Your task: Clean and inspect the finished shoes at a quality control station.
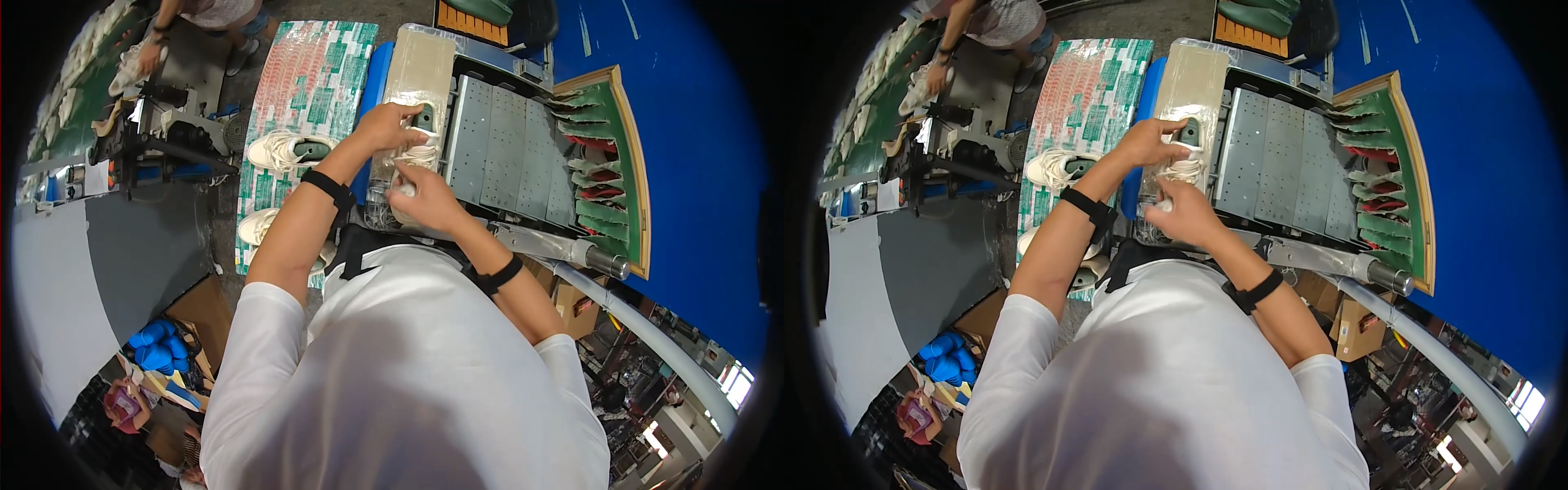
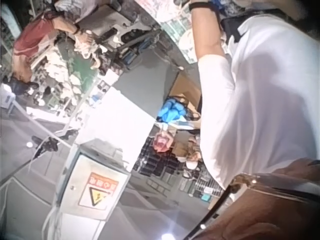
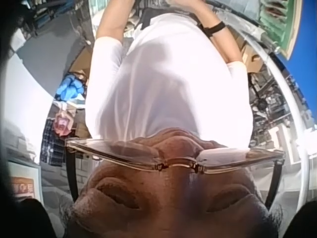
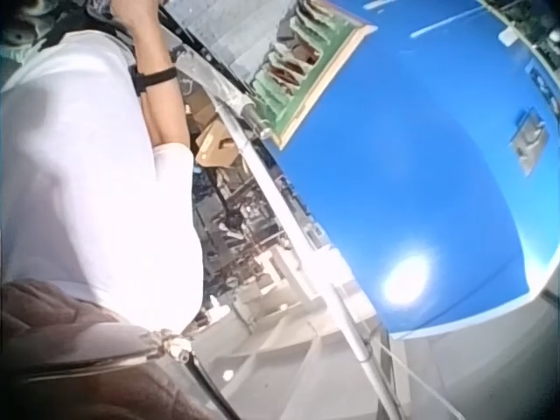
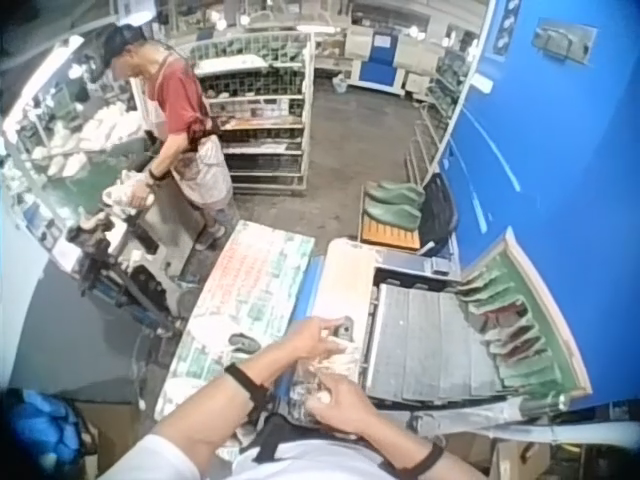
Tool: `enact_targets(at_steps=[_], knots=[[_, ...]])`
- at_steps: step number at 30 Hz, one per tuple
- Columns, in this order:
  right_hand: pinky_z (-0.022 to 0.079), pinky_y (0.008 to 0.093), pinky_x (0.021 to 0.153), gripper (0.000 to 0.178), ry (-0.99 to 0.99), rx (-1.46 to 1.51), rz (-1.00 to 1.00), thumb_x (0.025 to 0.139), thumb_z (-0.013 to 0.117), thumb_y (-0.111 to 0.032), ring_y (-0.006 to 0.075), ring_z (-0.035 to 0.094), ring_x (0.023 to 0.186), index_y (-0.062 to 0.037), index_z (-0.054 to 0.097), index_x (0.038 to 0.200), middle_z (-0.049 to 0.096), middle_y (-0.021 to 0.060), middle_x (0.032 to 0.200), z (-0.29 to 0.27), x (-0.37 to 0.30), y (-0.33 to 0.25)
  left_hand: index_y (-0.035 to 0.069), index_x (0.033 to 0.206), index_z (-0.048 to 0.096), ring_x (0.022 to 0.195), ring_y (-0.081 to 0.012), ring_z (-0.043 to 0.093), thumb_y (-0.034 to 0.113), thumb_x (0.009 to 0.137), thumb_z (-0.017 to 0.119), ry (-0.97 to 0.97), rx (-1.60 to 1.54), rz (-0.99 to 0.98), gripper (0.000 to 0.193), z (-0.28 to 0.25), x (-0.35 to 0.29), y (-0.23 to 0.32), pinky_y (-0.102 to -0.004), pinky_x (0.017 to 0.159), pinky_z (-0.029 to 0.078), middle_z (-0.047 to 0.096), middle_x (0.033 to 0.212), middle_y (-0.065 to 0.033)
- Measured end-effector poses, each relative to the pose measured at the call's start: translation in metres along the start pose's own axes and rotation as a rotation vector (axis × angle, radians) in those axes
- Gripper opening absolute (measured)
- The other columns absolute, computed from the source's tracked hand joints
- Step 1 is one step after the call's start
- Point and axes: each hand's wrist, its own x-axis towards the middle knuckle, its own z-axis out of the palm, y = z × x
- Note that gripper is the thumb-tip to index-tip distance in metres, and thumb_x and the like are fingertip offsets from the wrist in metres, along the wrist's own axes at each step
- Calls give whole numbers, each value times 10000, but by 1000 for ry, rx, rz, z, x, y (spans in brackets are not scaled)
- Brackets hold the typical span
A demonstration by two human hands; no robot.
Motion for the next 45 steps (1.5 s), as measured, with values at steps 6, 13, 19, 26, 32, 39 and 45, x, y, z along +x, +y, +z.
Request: enact_targets(at_steps=[6, 13, 19, 26, 32, 39, 45], knots=[[543, 396, 927, 681, -89, -5, -77, 850, 768, -227, 333, 692, 993, 25, 598, 1460, 705, 161, 1084, -28, -73, 8, 152, 1482, 658, 1204, -312, 735, 451, 800, 929, -49, -92, -23, 792, -8, -4, -9, -381, 1000, 561, 730, 1343, -227], [542, 398, 961, 757, 360, -69, 23, 846, 787, -248, 346, 695, 1070, 85, 548, 1483, 704, 203, 1173, -32, -65, 16, 149, 1497, 643, 1195, -331, 733, 452, 821, 919, -4, -68, 40, 791, 4, 0, -14, -381, 1000, 560, 718, 1356, -242], [514, 482, 953, 796, 295, -430, -177, 824, 778, -337, 401, 670, 1042, 109, 565, 1447, 692, 232, 1099, -18, -31, 38, 141, 1516, 625, 1160, -316, 742, 433, 864, 889, -16, -84, 22, 762, 6, -3, -8, -384, 978, 565, 726, 1337, -243], [497, 486, 903, 782, 203, -570, -97, 807, 797, -332, 389, 657, 984, 121, 581, 1407, 677, 232, 1017, -27, -73, 19, 113, 1495, 644, 922, -174, 743, 371, 930, 843, 60, -125, 24, 653, 9, -13, -11, -347, 845, 579, 802, 1136, -181], [525, 512, 886, 716, 200, -347, 5, 835, 785, -323, 429, 670, 924, 135, 612, 1358, 681, 267, 956, -35, -66, 4, 67, 1395, 707, 948, -314, 775, 261, 915, 824, 125, -19, -71, 530, 26, -7, -18, -388, 881, 595, 776, 1189, -212], [527, 510, 926, 697, 205, -317, 37, 844, 776, -316, 443, 671, 1008, 132, 617, 1354, 697, 275, 1027, -32, -73, 36, 66, 1300, 729, 1152, -395, 705, 325, 812, 870, 171, 77, 282, 570, 17, 1, 47, -438, 1013, 557, 745, 1222, -224], [528, 459, 995, 732, 123, -225, 90, 847, 784, -296, 404, 678, 1087, 108, 590, 1425, 700, 235, 1108, -45, -117, 10, 22, 994, 696, 797, -310, 653, 325, 817, 908, 202, -16, 98, 411, 19, -19, 34, -429, 722, 514, 700, 944, -165]])
